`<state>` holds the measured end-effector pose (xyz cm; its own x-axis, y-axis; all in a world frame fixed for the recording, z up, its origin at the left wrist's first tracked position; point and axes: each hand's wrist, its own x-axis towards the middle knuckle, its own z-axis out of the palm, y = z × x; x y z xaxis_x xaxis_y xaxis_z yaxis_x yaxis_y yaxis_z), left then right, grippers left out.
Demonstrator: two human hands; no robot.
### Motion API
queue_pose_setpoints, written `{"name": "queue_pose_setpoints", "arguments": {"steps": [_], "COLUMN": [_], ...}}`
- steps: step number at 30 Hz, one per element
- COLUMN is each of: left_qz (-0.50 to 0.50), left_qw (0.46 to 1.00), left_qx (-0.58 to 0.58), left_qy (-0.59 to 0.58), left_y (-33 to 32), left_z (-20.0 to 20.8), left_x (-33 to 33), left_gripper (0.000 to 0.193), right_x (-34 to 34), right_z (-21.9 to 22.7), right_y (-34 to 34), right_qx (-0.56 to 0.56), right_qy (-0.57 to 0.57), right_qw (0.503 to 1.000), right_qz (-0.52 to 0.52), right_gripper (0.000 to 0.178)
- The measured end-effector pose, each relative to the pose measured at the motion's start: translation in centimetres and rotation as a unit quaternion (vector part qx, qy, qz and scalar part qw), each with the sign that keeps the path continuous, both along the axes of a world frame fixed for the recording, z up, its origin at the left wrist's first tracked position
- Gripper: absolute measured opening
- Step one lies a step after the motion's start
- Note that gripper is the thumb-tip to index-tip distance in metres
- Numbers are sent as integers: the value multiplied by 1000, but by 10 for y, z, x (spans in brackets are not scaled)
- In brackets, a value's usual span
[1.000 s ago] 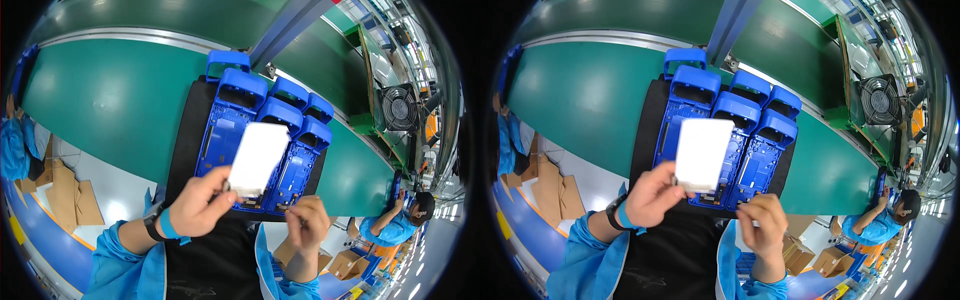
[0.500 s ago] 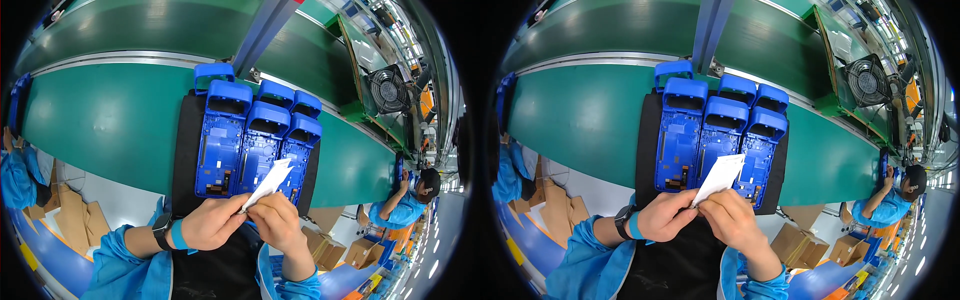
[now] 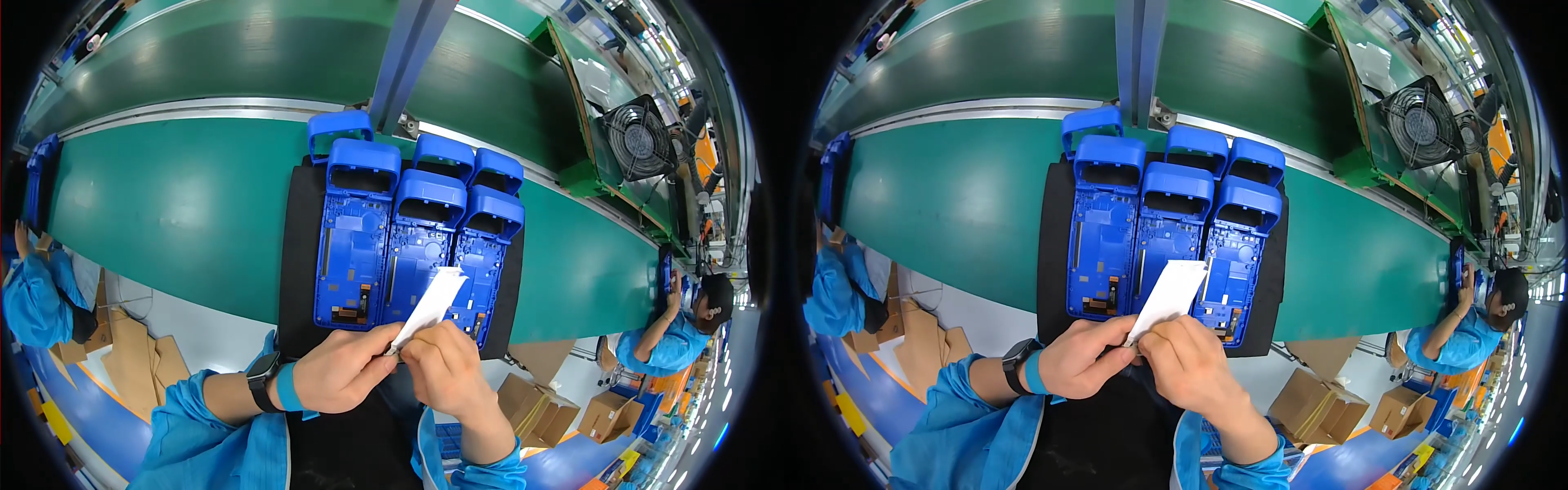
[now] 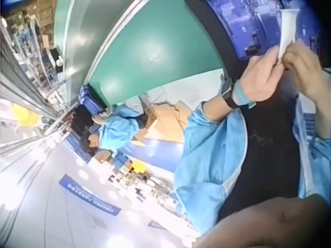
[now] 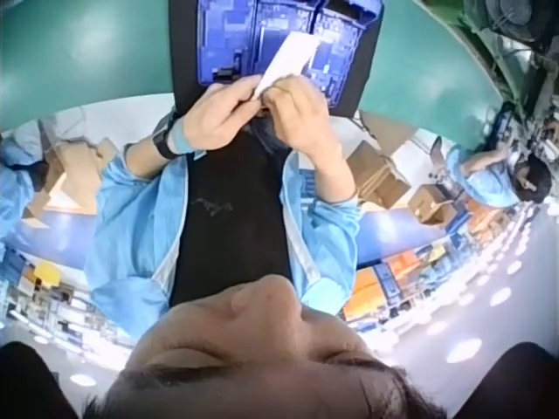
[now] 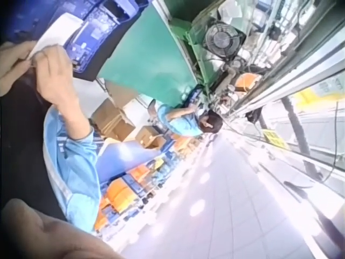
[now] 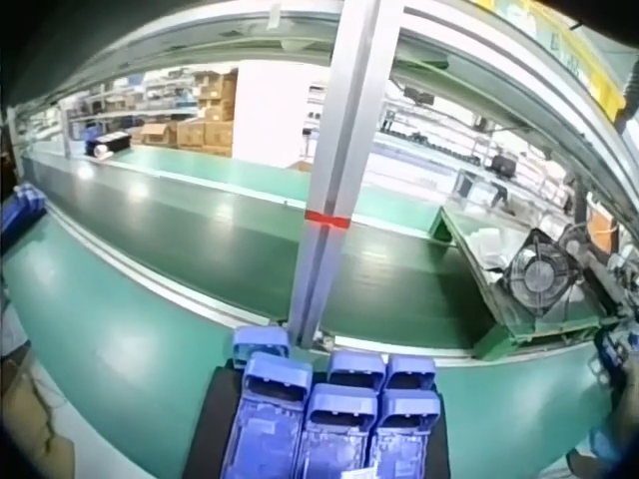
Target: The person assembles electronic components into blue plastic casings by hand on a production line.
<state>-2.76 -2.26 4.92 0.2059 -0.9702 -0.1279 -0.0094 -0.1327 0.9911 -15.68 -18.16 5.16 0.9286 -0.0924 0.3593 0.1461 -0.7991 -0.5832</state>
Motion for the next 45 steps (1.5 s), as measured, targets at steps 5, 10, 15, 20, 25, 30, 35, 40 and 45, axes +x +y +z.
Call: {"name": "queue_pose_setpoints", "arguments": {"steps": [5,10,15,20,25,30,35,40,45], "left_qz": [113,272,459,492,474,466,472,482,479], "left_qw": [993,961,883,865,874,874,870,862,864], "left_qx": [-8,-8,-88,-97,-105,-133,-141,-159,-152], "left_qy": [41,49,39,4,-26,-37,-27,-11,-19], "left_y": [2,19,22,20,22,20,20,19,22], "left_z": [0,-6,-19,-53,-67,-73,-74,-75,-74], "left_x": [-11,-2,14,30,39,39,40,40,40], "left_gripper": [38,38,35,37,39,39,37,36,36], "right_x": [6,27,40,49,45,45,47,50,51], "right_z": [-4,6,-4,-5,-7,-7,-1,0,0], "right_y": [-15,-45,-59,-48,-43,-42,-37,-37,-38], "right_qx": [84,128,86,22,-21,-67,-84,-78,-100], "right_qy": [11,33,87,150,171,191,210,215,227], "right_qw": [994,988,989,981,979,973,967,965,957], "right_qz": [63,76,88,125,114,114,116,129,149], "right_gripper": [28,22,20,18,16,15,13,11,10]}}
